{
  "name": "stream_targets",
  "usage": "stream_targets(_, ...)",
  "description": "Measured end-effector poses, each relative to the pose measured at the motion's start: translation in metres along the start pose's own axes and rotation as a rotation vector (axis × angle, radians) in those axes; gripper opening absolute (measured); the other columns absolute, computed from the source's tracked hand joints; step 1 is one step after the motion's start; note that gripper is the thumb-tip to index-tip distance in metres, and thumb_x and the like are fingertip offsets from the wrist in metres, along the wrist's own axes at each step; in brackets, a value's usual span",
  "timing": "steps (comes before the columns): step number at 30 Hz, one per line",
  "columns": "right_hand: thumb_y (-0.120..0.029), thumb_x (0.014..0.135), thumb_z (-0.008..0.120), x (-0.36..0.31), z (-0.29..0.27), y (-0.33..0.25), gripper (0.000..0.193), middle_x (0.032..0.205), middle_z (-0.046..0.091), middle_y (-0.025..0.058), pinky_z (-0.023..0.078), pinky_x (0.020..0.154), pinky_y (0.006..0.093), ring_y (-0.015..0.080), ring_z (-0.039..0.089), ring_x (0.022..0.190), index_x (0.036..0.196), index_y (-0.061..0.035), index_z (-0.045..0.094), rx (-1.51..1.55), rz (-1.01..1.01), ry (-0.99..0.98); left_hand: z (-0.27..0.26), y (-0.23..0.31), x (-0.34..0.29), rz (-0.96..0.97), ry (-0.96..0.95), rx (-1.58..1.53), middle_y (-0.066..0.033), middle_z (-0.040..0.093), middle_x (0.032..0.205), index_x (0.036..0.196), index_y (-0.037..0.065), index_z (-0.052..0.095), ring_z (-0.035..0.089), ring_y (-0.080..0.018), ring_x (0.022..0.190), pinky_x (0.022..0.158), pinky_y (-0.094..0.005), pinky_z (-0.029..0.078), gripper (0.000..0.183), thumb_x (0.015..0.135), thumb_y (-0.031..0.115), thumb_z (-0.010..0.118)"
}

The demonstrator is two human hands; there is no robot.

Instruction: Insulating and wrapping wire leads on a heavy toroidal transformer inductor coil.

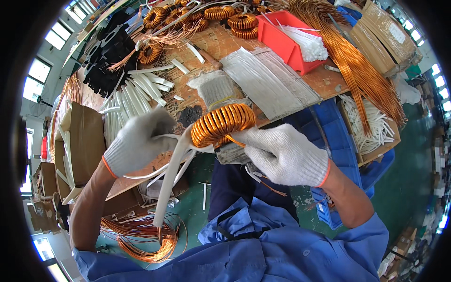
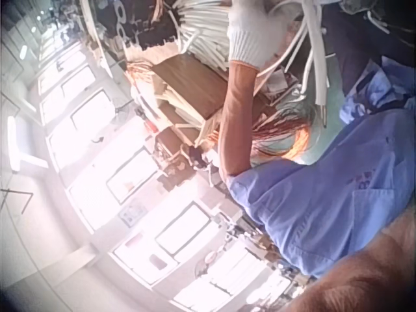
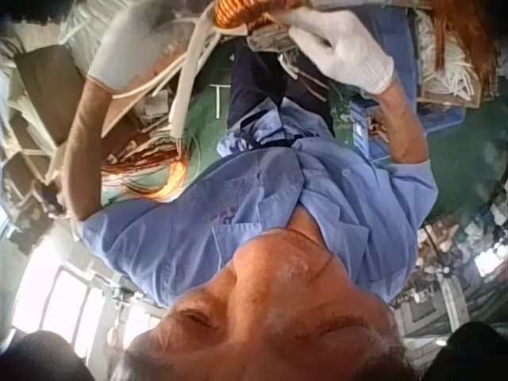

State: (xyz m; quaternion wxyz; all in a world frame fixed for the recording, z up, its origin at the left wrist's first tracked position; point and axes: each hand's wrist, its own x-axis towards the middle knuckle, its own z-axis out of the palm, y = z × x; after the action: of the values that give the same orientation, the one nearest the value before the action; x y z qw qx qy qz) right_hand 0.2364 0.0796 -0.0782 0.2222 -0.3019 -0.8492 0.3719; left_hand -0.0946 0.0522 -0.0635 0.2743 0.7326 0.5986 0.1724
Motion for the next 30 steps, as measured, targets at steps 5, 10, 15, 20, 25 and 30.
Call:
stream_targets(5, 0.001, 0.098, 0.067, -0.001, -0.005, 0.018, 0.036, 0.089, 0.076, 0.0237, 0.060, 0.068, 0.0395, 0.0334, 0.078, 0.073, 0.133, 0.0055, 0.073, -0.024, -0.016, -0.053, 0.002, -0.004, 0.005, 0.234, 0.250, 0.630, -0.0140, 0.070, 0.077, 0.090, 0.005, 0.080, 0.065, -0.0350, 0.067, 0.075, -0.0504, 0.052, 0.017, 0.084, 0.020, 0.085)
stream_targets(10, 0.006, 0.094, 0.069, -0.002, -0.001, 0.030, 0.040, 0.091, 0.077, 0.0219, 0.061, 0.064, 0.0403, 0.0345, 0.078, 0.071, 0.134, 0.0033, 0.073, -0.057, -0.091, -0.065, 0.035, 0.002, -0.025, -0.177, 0.102, -0.398, -0.0159, 0.074, 0.085, 0.113, 0.002, 0.074, 0.076, -0.0387, 0.081, 0.072, -0.0474, 0.060, 0.035, 0.102, 0.034, 0.072)
stream_targets(15, 0.005, 0.087, 0.070, -0.001, 0.015, 0.044, 0.049, 0.090, 0.076, 0.0160, 0.057, 0.057, 0.0392, 0.0307, 0.072, 0.061, 0.137, 0.0052, 0.069, -0.145, -0.279, -0.088, 0.096, 0.015, -0.018, 0.034, 0.470, -0.473, -0.0264, 0.073, 0.102, 0.127, -0.008, 0.064, 0.075, -0.0420, 0.084, 0.074, -0.0481, 0.061, 0.036, 0.105, 0.020, 0.059)
stream_targets(20, 0.001, 0.087, 0.073, -0.010, 0.036, 0.040, 0.048, 0.090, 0.077, 0.0135, 0.059, 0.059, 0.0412, 0.0292, 0.072, 0.063, 0.134, 0.0071, 0.069, -0.215, -0.294, 0.046, 0.125, -0.003, 0.015, 0.352, 0.557, -0.562, -0.0248, 0.069, 0.104, 0.121, -0.010, 0.067, 0.070, -0.0415, 0.086, 0.075, -0.0484, 0.059, 0.037, 0.092, 0.011, 0.059)
stream_targets(25, -0.013, 0.093, 0.078, 0.009, -0.037, 0.052, 0.021, 0.089, 0.076, 0.0096, 0.057, 0.062, 0.0440, 0.0309, 0.073, 0.073, 0.114, -0.0077, 0.080, -0.194, -0.201, -0.004, 0.111, 0.006, -0.010, 0.018, 0.389, -0.559, -0.0174, 0.070, 0.113, 0.129, -0.008, 0.060, 0.068, -0.0253, 0.095, 0.087, -0.0382, 0.055, 0.053, 0.105, 0.040, 0.054)
stream_targets(30, -0.019, 0.108, 0.069, 0.017, -0.105, 0.162, 0.023, 0.087, 0.073, 0.0049, 0.052, 0.063, 0.0279, 0.0078, 0.063, 0.071, 0.118, 0.0010, 0.075, -0.021, 0.441, 0.788, 0.117, 0.011, -0.004, -0.041, 0.407, -0.653, -0.0186, 0.073, 0.105, 0.126, -0.009, 0.061, 0.072, -0.0265, 0.091, 0.084, -0.0392, 0.056, 0.059, 0.108, 0.047, 0.052)
